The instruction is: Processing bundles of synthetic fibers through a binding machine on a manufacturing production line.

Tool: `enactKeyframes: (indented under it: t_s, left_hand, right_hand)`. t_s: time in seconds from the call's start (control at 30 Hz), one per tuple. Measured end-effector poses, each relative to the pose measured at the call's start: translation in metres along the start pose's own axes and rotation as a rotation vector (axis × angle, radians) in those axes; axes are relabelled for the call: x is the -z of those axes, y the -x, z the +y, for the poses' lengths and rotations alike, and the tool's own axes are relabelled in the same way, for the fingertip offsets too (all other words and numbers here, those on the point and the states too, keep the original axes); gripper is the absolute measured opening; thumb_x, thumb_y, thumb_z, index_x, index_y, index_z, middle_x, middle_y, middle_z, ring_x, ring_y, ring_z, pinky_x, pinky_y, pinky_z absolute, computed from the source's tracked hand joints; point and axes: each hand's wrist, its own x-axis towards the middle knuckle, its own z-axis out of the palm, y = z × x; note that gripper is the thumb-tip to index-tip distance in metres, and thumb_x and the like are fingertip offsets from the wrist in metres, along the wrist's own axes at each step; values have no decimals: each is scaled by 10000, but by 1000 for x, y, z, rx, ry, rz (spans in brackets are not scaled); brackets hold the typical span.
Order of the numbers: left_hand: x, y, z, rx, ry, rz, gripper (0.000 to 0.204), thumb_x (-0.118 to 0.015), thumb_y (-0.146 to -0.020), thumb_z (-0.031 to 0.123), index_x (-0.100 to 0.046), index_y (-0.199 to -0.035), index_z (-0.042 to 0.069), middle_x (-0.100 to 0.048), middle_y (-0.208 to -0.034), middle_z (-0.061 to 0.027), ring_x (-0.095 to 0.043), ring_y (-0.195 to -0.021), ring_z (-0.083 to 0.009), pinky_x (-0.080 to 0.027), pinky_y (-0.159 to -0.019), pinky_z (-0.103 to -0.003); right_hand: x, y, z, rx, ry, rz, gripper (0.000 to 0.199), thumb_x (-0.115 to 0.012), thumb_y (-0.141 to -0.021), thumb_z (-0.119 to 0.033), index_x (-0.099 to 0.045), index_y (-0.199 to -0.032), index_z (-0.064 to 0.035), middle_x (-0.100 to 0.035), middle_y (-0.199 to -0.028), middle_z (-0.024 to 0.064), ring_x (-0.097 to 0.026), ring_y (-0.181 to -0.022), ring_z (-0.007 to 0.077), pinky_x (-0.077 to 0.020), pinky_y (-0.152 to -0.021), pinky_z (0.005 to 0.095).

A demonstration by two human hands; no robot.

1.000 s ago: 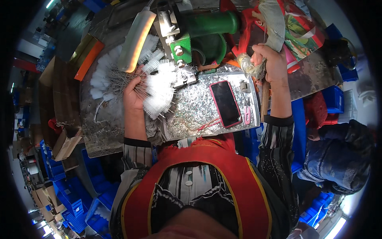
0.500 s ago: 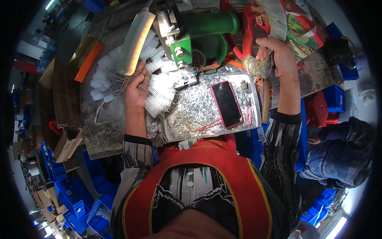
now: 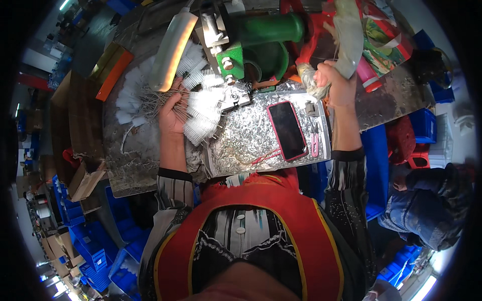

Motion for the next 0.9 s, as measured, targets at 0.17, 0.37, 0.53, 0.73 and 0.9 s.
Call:
enactKeyframes:
  t_s: [0.17, 0.37, 0.53, 0.73, 0.9]
  left_hand:
    - [9, -2, -5, -20, -6, -5, 412, -440, -749, -63, -420, -1159, -100, -457, -1173, -196, -469, -1070, -243, -412, -913, -334]
    - [-2, 3, -2, -60, -67, 27, 402, -435, -761, -57, -416, -1160, -104, -450, -1179, -189, -467, -1067, -251, -412, -910, -334]
    - [1, 0, 1, 52, -75, 65, 469, -463, -756, -88, -349, -1209, -41, -472, -1137, -215, -500, -1028, -264, -436, -878, -361]
    - [-18, 28, 19, 285, -449, 26, 366, -542, -807, 70, -467, -1156, -12, -615, -877, -118, -587, -769, -141, -491, -671, -270]
    - [-7, 26, 11, 317, -23, 24, 330, -493, -819, 39, -460, -1147, 16, -592, -959, -148, -591, -845, -214, -509, -718, -354]
  right_hand:
    - [-1, -16, -47, -189, 39, -57, 231, -595, -685, -84, -481, -492, -27, -455, -453, 64, -484, -440, 176, -386, -472, 270]
    - [-8, -11, -42, -86, 1, -39, 252, -593, -704, -85, -464, -495, -34, -463, -472, 63, -475, -432, 157, -383, -473, 267]
    - [-1, 4, 41, 255, -38, 5, 180, -557, -725, -49, -490, -568, 5, -490, -525, 63, -458, -443, 134, -407, -501, 267]
    - [-2, 1, -10, -52, -53, -5, 223, -558, -712, -61, -470, -510, -24, -455, -482, 68, -467, -471, 157, -394, -520, 272]
    - [-14, -2, -34, -165, 30, 74, 264, -554, -709, -71, -444, -471, -43, -426, -469, 67, -448, -469, 167, -396, -563, 284]
